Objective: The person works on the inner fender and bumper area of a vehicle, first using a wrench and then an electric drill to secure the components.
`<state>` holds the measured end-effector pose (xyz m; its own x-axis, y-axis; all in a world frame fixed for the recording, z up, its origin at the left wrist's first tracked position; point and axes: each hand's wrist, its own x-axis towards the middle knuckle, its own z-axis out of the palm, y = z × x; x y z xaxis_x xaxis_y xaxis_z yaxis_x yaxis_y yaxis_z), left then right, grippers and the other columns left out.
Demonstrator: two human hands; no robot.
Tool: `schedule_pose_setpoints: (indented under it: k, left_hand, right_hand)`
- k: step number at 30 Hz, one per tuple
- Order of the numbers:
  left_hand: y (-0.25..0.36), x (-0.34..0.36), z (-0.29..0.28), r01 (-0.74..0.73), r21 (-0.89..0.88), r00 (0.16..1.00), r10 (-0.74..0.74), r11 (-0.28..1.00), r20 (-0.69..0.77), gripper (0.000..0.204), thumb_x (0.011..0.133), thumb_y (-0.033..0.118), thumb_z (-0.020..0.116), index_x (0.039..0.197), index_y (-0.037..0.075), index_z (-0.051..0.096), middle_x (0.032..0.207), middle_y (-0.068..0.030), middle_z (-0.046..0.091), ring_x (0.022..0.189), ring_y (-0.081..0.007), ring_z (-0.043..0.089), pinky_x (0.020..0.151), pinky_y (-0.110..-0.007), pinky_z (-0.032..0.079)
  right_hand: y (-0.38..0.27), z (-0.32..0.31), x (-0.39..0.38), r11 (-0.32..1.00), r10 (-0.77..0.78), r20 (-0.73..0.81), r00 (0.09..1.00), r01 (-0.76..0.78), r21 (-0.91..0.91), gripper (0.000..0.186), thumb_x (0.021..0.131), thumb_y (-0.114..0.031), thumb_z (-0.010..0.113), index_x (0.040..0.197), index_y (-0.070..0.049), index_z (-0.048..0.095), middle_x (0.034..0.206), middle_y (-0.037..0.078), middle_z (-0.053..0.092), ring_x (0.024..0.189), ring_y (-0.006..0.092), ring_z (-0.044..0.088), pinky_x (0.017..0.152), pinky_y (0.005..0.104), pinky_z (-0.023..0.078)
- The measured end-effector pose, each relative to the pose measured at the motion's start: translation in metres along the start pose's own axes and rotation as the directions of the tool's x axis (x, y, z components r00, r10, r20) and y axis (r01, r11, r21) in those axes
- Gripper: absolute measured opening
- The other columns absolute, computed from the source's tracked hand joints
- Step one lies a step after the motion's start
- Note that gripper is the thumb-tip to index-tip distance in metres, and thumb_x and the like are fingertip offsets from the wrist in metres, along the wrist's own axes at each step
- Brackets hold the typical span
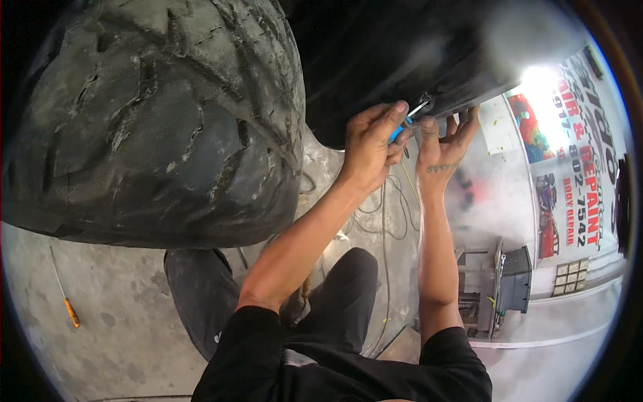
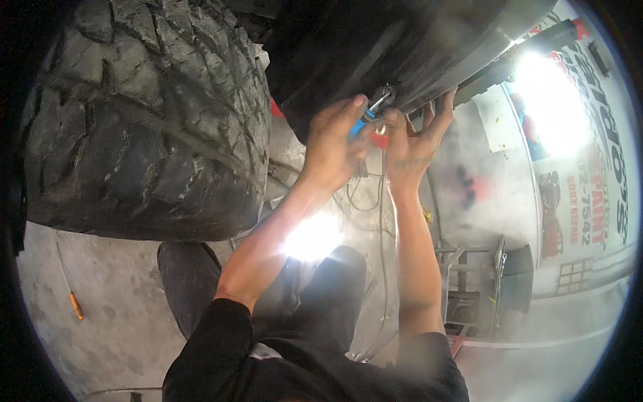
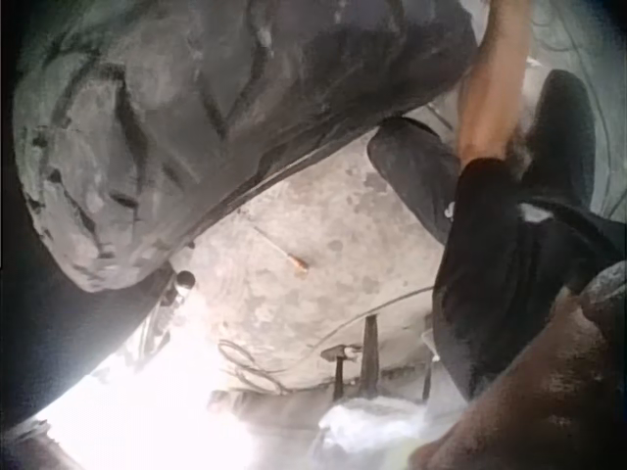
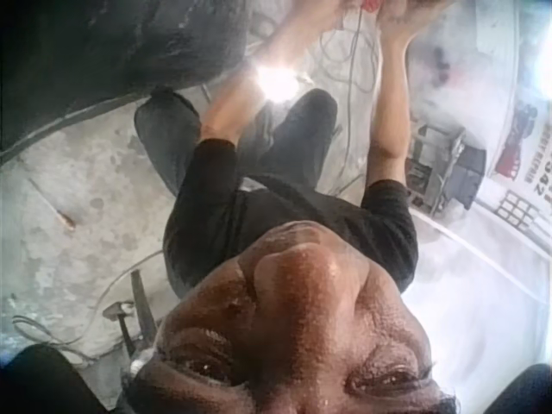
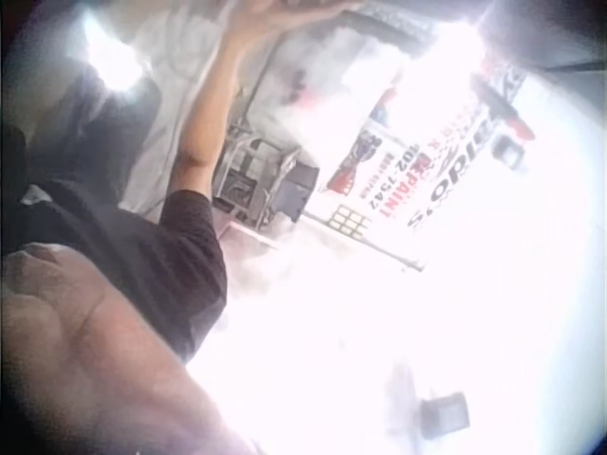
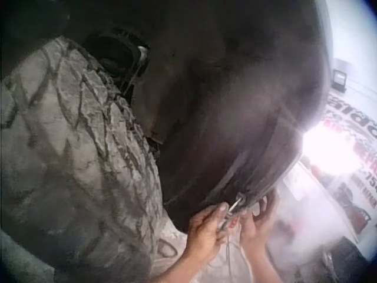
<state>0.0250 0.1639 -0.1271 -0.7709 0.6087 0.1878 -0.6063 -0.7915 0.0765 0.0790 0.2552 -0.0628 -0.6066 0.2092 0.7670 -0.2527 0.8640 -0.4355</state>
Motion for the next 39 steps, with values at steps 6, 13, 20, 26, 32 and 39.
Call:
schedule_pose_setpoints:
  k: [6,13,20,26,32,39]
  left_hand:
    - [0.005,0.0,0.006,-0.3,0.455,0.939,0.344,0.838,-0.013,0.019,0.097,0.018,0.073,0.092,-0.001,0.072,0.071,-0.0025,0.064,0.054,-0.0074,0.052,0.047,-0.026,0.039]
    - [0.011,-0.005,0.01,-0.63,0.776,0.582,0.675,0.024,0.453,0.015,0.089,0.009,0.077,0.096,-0.003,0.073,0.079,-0.013,0.07,0.069,-0.0236,0.07,0.062,-0.035,0.053]
    - [0.029,-0.012,0.023,-0.553,0.833,0.659,0.626,0.029,0.416,0.018,0.087,0.012,0.078,0.098,-0.002,0.074,0.084,-0.0166,0.072,0.068,-0.0323,0.07,0.063,-0.039,0.054]
    - [0.045,-0.019,0.028,-0.439,0.88,0.821,0.478,0.18,0.312,0.02,0.088,0.011,0.076,0.101,-0.004,0.073,0.092,-0.0191,0.074,0.079,-0.0334,0.074,0.071,-0.04,0.055]
    - [0.024,-0.007,0.011,-0.605,0.773,0.7,0.59,0.192,0.402,0.018,0.089,0.011,0.074,0.101,-0.001,0.072,0.091,-0.0182,0.073,0.08,-0.0361,0.072,0.069,-0.042,0.055]
    - [0.014,-0.013,0.004,-0.519,0.696,0.816,0.532,0.496,0.229,0.017,0.093,0.011,0.071,0.1,-0.004,0.071,0.091,-0.0182,0.073,0.08,-0.0351,0.072,0.072,-0.04,0.055]
  right_hand:
    - [0.002,0.0,-0.001,1.0,0.026,-0.014,1.0,-0.025,0.018,0.104,0.091,-0.035,0.082,0.164,-0.004,0.015,0.165,0.018,0.023,0.145,0.0398,0.037,0.109,0.0524,0.05]
    - [-0.002,0.002,-0.001,1.0,0.007,-0.01,1.0,-0.007,0.006,0.101,0.093,-0.028,0.08,0.165,-0.004,0.014,0.166,0.019,0.022,0.145,0.0395,0.037,0.109,0.0515,0.051]
    - [-0.01,0.004,-0.002,1.0,-0.023,0.003,1.0,0.023,-0.004,0.094,0.095,-0.017,0.075,0.165,-0.004,0.015,0.164,0.018,0.024,0.145,0.0384,0.039,0.109,0.049,0.052]
    - [-0.007,0.004,-0.002,1.0,-0.02,0.018,1.0,0.02,-0.002,0.096,0.093,-0.013,0.075,0.165,-0.005,0.012,0.164,0.019,0.026,0.145,0.0375,0.039,0.11,0.0484,0.051]
    - [-0.012,0.007,0.0,0.993,0.052,0.009,0.999,-0.05,-0.111,0.106,0.088,-0.009,0.075,0.166,-0.008,0.004,0.163,0.02,0.028,0.141,0.0374,0.045,0.108,0.0482,0.05]
    - [-0.015,0.013,0.005,0.962,0.027,0.038,0.999,-0.016,-0.272,0.1,0.084,-0.008,0.076,0.16,-0.001,0.011,0.148,0.019,0.043,0.126,0.0288,0.056,0.112,0.0459,0.046]
